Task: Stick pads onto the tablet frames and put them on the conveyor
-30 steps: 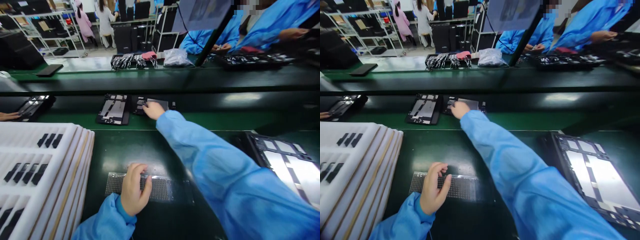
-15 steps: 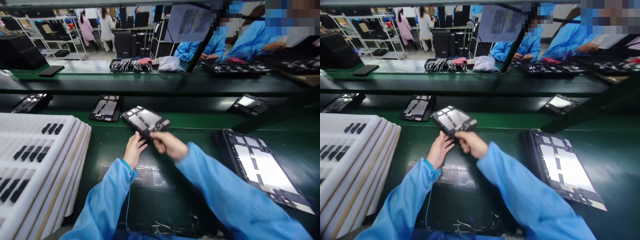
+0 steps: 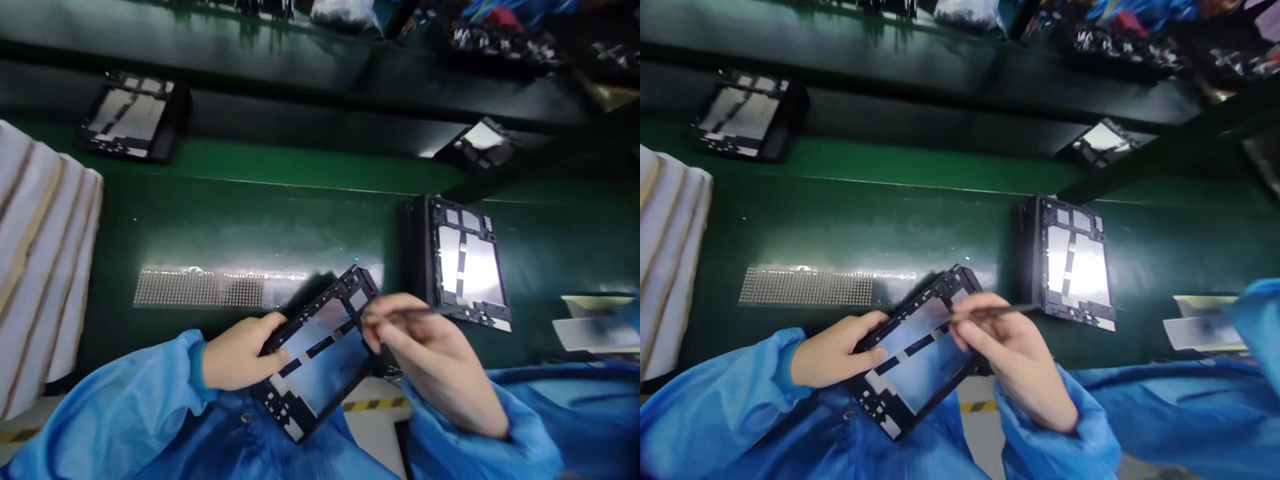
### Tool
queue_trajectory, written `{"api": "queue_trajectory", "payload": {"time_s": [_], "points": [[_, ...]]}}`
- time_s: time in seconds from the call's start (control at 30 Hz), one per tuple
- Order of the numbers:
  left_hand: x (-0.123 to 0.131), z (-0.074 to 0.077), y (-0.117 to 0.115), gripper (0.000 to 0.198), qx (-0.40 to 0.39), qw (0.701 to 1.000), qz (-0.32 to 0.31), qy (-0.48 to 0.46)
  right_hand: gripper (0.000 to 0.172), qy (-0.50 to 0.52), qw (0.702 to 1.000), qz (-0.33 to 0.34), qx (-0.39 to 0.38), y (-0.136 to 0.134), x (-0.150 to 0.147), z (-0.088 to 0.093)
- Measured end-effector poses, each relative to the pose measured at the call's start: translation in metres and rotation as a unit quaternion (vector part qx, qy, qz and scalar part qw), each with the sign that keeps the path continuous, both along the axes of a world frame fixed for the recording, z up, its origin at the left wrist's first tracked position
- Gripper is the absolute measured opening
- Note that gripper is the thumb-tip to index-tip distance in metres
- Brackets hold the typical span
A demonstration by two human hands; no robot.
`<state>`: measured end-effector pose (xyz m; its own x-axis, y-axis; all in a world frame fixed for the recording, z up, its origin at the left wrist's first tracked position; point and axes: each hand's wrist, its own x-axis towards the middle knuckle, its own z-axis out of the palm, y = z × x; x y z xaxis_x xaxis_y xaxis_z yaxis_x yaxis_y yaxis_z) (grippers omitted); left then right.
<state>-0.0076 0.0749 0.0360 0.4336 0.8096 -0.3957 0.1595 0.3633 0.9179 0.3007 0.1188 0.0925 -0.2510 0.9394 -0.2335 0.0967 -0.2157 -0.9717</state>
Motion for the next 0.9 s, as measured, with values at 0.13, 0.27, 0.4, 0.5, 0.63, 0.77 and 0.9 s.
{"api": "queue_trajectory", "payload": {"time_s": [0.13, 0.27, 0.4, 0.5, 0.63, 0.77, 0.9], "points": [[-0.028, 0.005, 0.029, 0.033, 0.33, 0.906, 0.014, 0.266, 0.036, -0.093, 0.989, 0.068, 0.094, 0.053, -0.05, -0.022], [-0.054, -0.005, 0.061, 0.032, 0.417, 0.832, -0.079, 0.358, 0.03, -0.11, 0.971, 0.193, 0.09, 0.089, -0.083, -0.042], [-0.056, -0.021, 0.066, 0.033, 0.412, 0.807, -0.13, 0.403, 0.019, -0.104, 0.963, 0.231, 0.09, 0.096, -0.094, -0.054], [-0.052, -0.021, 0.063, 0.035, 0.405, 0.805, -0.139, 0.411, 0.02, -0.106, 0.965, 0.227, 0.08, 0.093, -0.094, -0.057], [-0.051, -0.016, 0.064, 0.035, 0.395, 0.812, -0.146, 0.404, 0.021, -0.112, 0.961, 0.234, 0.092, 0.094, -0.093, -0.058], [-0.051, -0.015, 0.064, 0.036, 0.392, 0.811, -0.148, 0.408, 0.012, -0.126, 0.95, 0.261, 0.117, 0.103, -0.096, -0.058], [-0.05, -0.014, 0.065, 0.034, 0.391, 0.806, -0.151, 0.419, 0.009, -0.076, 0.965, 0.236, 0.089, 0.096, -0.093, -0.05]]}}
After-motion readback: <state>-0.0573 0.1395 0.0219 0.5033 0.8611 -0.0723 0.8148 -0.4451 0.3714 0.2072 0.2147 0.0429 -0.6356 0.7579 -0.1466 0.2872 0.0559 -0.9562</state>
